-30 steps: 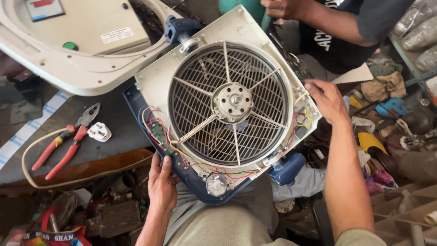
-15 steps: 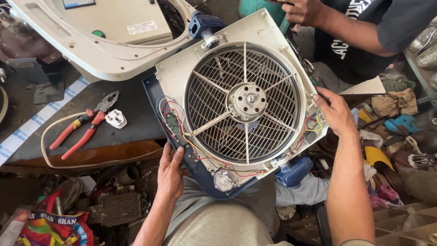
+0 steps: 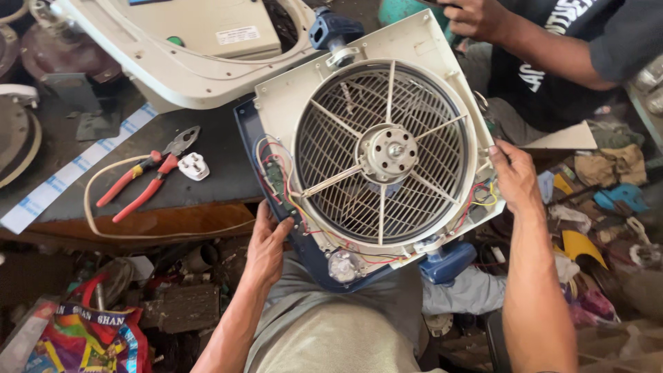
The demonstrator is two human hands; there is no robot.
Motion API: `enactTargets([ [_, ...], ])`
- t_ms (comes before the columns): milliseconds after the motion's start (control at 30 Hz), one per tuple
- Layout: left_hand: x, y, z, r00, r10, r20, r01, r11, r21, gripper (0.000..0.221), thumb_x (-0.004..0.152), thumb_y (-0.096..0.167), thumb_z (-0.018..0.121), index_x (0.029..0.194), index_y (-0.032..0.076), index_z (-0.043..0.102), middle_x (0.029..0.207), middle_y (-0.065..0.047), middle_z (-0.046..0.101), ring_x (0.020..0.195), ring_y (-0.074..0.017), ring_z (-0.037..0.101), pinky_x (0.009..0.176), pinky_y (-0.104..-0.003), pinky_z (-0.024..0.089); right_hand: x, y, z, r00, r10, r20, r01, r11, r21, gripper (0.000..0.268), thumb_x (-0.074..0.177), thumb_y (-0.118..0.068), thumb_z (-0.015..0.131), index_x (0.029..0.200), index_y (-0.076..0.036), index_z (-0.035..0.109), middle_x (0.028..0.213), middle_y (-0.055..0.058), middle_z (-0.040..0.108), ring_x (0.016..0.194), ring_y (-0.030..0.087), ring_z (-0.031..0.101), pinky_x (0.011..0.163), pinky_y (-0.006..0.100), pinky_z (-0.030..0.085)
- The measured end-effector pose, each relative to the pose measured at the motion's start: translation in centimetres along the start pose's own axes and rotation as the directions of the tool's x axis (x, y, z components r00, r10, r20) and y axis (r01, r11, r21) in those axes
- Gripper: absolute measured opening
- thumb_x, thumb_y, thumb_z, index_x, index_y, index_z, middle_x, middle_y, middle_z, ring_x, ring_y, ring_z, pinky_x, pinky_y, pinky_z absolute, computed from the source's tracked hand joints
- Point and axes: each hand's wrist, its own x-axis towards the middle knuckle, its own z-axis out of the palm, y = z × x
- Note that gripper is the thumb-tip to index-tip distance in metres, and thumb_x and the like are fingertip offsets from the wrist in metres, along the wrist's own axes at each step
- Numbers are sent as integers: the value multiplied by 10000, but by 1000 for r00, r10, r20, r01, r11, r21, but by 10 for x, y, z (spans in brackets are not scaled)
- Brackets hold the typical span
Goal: The person repairs a ceiling fan by connecting red wires to the internal motor assembly and then reattaching the white plastic housing. The person uses a screwdriver to secure the housing to the fan frame.
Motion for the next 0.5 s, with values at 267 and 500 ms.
enactTargets([
  [267,-14,9,-19,999,-32,1,32,998,56,521,952,-42,525,1459,54,452,1280,-121,652,1091,-170,645,907,-302,554,-70,-20,1,993,-77,-86,80,996,38,400,1095,-268,591,1377,12,640,1206,113,726,1101,146,618,1005,299,472],
  [500,-29,24,-33,993,48,107,-62,989,131,542,964,-56,532,1489,41,437,1257,-97,642,1079,-140,621,911,-274,529,-127,-33,9,977,-14,-212,69,965,254,391,1092,-218,596,1398,24,628,1247,85,709,1107,120,624,1018,268,485],
])
